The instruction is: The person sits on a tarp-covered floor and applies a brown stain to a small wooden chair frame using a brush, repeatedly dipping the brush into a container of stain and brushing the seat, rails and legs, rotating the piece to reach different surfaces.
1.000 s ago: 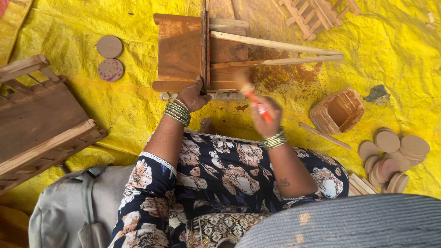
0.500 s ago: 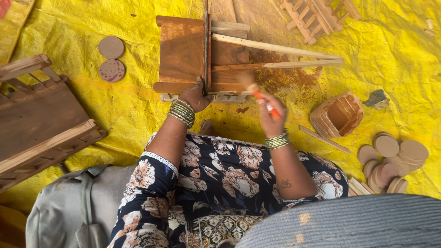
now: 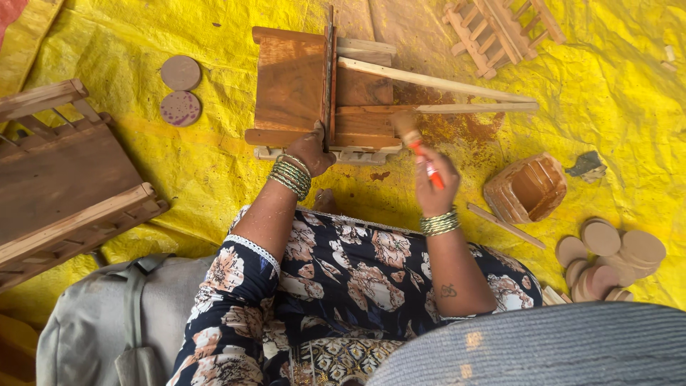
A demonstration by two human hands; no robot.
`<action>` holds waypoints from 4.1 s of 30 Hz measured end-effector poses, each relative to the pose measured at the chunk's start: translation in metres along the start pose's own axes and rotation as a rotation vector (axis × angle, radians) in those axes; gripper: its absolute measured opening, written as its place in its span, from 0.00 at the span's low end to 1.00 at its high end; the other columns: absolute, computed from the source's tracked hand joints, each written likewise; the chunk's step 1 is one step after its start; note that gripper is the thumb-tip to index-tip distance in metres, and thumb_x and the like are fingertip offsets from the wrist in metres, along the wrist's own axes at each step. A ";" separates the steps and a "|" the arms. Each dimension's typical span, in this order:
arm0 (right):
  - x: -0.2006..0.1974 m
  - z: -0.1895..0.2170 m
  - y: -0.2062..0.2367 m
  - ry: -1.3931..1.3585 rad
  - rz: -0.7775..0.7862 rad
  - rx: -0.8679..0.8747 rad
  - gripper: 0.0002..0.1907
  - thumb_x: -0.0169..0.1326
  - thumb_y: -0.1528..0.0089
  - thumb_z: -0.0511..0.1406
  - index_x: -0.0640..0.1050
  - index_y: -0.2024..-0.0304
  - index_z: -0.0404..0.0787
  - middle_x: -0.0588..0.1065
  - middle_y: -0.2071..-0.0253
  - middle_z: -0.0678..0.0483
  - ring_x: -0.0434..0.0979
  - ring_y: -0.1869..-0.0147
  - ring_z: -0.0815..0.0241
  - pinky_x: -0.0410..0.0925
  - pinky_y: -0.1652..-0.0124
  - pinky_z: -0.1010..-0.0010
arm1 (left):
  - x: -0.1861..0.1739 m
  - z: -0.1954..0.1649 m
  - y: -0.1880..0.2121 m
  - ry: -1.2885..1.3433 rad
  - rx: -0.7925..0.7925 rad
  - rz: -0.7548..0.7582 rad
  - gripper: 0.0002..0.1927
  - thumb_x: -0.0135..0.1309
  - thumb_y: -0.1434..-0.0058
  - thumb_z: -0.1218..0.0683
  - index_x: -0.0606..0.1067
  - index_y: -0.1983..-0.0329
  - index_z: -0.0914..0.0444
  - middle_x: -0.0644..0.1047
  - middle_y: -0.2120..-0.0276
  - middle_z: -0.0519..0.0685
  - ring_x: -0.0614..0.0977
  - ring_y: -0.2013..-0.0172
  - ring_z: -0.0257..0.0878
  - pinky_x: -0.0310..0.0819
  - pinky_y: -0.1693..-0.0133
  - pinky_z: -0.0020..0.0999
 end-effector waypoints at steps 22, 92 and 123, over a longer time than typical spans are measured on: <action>0.119 -0.014 -0.025 -0.039 0.345 0.290 0.13 0.57 0.32 0.35 0.81 0.46 0.43 0.82 0.63 0.48 0.81 0.64 0.60 0.71 0.65 0.70 | -0.008 0.002 0.015 -0.011 -0.006 0.013 0.49 0.56 0.42 0.45 0.49 0.28 0.76 0.75 0.48 0.71 0.77 0.46 0.61 0.71 0.44 0.46; 0.195 -0.053 -0.174 0.358 0.041 -0.249 0.08 0.67 0.45 0.35 0.87 0.63 0.45 0.84 0.60 0.51 0.80 0.52 0.49 0.68 0.50 0.53 | -0.003 0.011 -0.006 0.021 0.021 0.027 0.47 0.54 0.41 0.49 0.48 0.29 0.80 0.77 0.52 0.71 0.80 0.49 0.61 0.74 0.46 0.46; 0.153 -0.087 -0.230 0.542 0.270 -0.209 0.07 0.60 0.38 0.32 0.86 0.71 0.43 0.82 0.70 0.51 0.81 0.61 0.57 0.72 0.56 0.62 | -0.001 0.012 -0.009 0.031 0.053 -0.008 0.47 0.55 0.42 0.48 0.49 0.30 0.81 0.78 0.55 0.70 0.80 0.52 0.62 0.75 0.50 0.48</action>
Point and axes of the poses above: each hand's wrist, its own y-axis away from the middle knuckle, its own x-axis out of the palm, z = x × y, the point moved 9 cm from there along -y, towards the middle knuckle
